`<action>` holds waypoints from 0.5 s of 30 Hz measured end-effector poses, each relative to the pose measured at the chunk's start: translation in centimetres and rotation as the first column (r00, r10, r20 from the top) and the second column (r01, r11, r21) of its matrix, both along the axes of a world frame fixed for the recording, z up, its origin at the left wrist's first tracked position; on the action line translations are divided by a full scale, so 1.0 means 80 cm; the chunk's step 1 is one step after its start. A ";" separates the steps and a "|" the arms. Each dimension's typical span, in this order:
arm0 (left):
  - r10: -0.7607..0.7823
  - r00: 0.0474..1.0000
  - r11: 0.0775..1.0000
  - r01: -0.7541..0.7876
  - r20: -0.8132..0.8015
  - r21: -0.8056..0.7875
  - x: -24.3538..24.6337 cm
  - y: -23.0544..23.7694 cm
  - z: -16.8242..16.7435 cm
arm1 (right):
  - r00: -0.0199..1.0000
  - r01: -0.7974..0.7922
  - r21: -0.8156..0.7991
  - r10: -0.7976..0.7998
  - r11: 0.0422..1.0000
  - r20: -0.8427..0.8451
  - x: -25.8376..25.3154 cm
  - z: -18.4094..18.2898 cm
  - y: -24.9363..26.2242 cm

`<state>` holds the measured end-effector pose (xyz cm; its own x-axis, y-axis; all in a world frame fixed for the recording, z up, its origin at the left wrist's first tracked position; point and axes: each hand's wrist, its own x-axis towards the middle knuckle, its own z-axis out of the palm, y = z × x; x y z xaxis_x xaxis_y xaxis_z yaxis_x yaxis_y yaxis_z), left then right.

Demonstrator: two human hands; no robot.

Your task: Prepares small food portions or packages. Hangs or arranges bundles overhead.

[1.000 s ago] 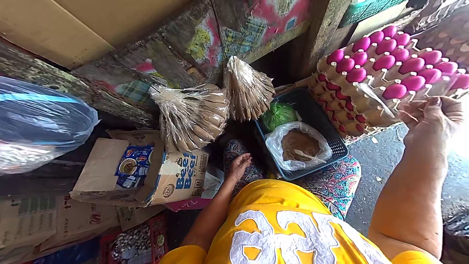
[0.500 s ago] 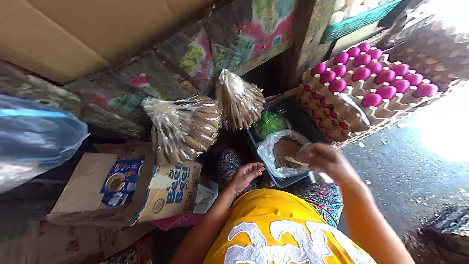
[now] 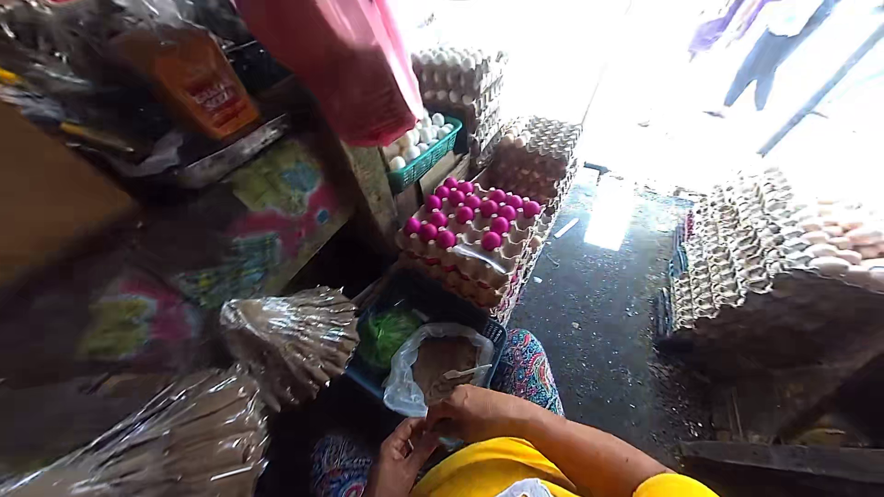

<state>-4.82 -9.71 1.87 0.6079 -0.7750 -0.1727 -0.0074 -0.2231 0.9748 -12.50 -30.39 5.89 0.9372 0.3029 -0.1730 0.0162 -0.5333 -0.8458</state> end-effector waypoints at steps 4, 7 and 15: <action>0.073 0.996 0.994 -0.069 0.043 -0.090 0.006 0.001 -0.011 | 0.999 0.025 -0.034 -0.025 0.999 -0.028 0.003 0.005 -0.006; 0.091 0.994 0.985 -0.082 0.058 -0.152 0.014 0.009 -0.017 | 0.998 0.069 -0.043 -0.068 0.997 0.010 0.007 -0.004 -0.013; 0.207 0.976 0.966 -0.194 0.065 -0.171 0.012 0.012 -0.017 | 0.993 0.119 -0.042 -0.118 0.992 0.022 0.008 -0.004 -0.019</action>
